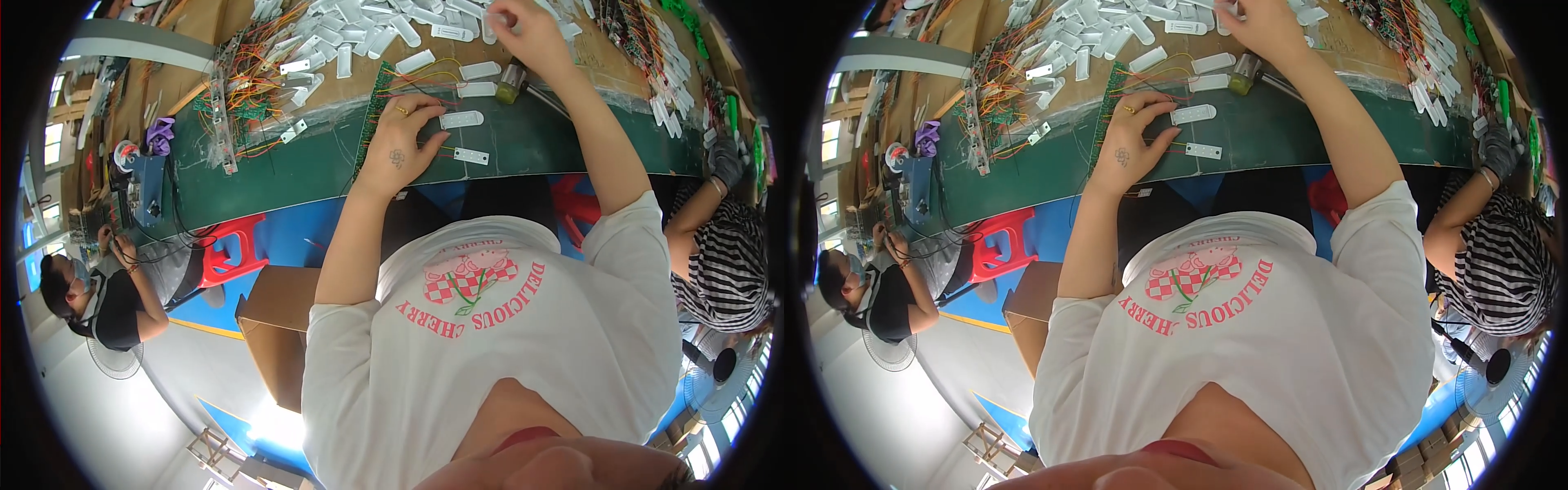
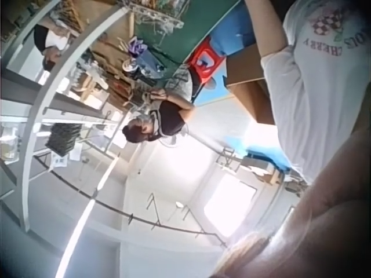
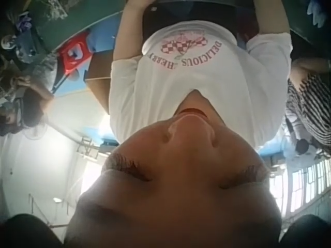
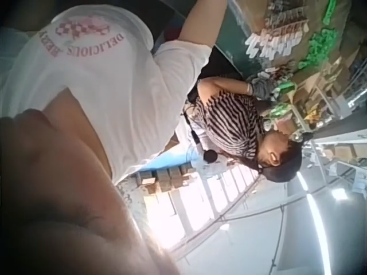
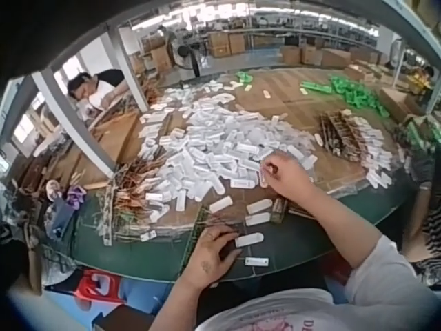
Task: Assembling electronic light components by snapping plastic covers onto wire harnesses using a rubber mallet.
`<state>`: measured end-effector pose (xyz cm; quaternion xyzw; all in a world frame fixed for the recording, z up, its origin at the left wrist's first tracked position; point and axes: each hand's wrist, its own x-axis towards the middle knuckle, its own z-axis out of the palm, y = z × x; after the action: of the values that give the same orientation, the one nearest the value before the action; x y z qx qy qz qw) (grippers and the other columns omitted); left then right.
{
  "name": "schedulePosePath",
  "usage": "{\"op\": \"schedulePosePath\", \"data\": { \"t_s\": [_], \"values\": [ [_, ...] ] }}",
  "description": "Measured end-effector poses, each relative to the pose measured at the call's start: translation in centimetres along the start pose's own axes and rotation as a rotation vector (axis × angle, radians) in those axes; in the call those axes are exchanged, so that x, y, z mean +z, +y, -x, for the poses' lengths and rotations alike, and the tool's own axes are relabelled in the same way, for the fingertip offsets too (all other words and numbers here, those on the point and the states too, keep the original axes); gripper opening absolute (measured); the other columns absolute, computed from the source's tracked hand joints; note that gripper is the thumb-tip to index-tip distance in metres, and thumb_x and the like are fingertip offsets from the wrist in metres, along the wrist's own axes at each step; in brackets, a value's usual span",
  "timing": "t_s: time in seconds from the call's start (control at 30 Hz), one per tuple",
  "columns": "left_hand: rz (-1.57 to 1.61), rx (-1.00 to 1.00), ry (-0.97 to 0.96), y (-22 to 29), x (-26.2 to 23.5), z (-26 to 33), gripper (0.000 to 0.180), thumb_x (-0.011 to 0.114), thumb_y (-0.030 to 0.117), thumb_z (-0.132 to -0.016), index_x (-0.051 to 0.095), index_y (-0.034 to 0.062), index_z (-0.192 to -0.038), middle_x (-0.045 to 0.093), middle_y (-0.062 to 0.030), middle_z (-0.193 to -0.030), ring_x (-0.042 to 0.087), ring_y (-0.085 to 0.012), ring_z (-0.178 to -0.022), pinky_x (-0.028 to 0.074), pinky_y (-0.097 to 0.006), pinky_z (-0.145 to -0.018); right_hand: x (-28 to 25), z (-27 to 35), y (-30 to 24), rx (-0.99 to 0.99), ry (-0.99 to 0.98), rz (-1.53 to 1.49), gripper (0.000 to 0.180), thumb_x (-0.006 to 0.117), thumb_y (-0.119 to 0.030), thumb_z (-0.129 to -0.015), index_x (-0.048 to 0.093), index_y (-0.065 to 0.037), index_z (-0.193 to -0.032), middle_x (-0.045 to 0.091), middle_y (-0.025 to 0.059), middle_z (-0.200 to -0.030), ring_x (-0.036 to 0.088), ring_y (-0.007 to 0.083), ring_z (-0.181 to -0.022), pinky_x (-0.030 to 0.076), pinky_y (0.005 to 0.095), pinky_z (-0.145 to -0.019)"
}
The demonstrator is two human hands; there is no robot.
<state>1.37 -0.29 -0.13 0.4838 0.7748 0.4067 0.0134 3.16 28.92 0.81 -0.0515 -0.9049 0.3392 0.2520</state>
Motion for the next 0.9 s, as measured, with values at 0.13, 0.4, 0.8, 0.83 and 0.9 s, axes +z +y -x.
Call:
{"op": "schedulePosePath", "data": {
  "t_s": [0.13,0.4,0.8,0.83,0.9],
  "values": [
    [-0.001,0.002,-0.007,-0.5,0.0,-0.7,0.033,0.079,0.007,-0.074,0.07,0.002,-0.106,0.065,-0.0109,-0.112,0.058,-0.034,-0.109,0.048,-0.042,-0.096,0.6,1.4,0.2,0.126,0.222,-0.437,0.021,0.071,-0.004,-0.084,0.066,-0.002,-0.105,0.064,0.0163,-0.087,0.064,0.0276,-0.068,0.05,0.0343,-0.06],
    [0.018,0.048,0.011,-0.6,0.2,0.3,0.039,0.08,0.008,-0.072,0.066,0.0032,-0.108,0.061,-0.0152,-0.117,0.056,-0.037,-0.114,0.046,-0.044,-0.101,0.0,9.4,-6.7,-0.023,-0.222,-0.334,0.01,0.077,-0.002,-0.081,0.068,-0.003,-0.086,0.067,0.0062,-0.099,0.065,0.0143,-0.083,0.052,0.027,-0.073],
    [-0.019,0.049,0.046,-0.6,-0.1,0.3,0.038,0.08,0.009,-0.073,0.066,0.0068,-0.108,0.062,-0.0127,-0.114,0.057,-0.0353,-0.112,0.045,-0.044,-0.099,0.1,10.6,-7.9,-0.362,-0.178,0.095,0.023,0.073,0.001,-0.074,0.069,-0.007,-0.096,0.064,0.0069,-0.105,0.061,0.0291,-0.101,0.045,0.0426,-0.088],
    [-0.003,0.052,0.052,-0.3,-0.5,-0.1,0.036,0.079,0.009,-0.073,0.067,0.006,-0.107,0.062,-0.0121,-0.113,0.057,-0.0349,-0.11,0.046,-0.044,-0.097,0.1,10.5,-7.9,-0.37,-0.14,0.101,0.024,0.074,-0.001,-0.076,0.07,-0.008,-0.098,0.065,0.0043,-0.104,0.061,0.0271,-0.099,0.042,0.0416,-0.088],
    [0.006,0.014,0.023,-0.5,-0.5,-0.6,0.036,0.08,0.009,-0.073,0.068,0.0052,-0.107,0.063,-0.0114,-0.114,0.057,-0.0339,-0.11,0.046,-0.042,-0.097,0.8,10.4,-7.2,-0.331,-0.076,0.058,0.023,0.074,-0.002,-0.077,0.071,-0.01,-0.099,0.066,0.003,-0.104,0.061,0.0257,-0.099,0.04,0.041,-0.091]
  ]
}}
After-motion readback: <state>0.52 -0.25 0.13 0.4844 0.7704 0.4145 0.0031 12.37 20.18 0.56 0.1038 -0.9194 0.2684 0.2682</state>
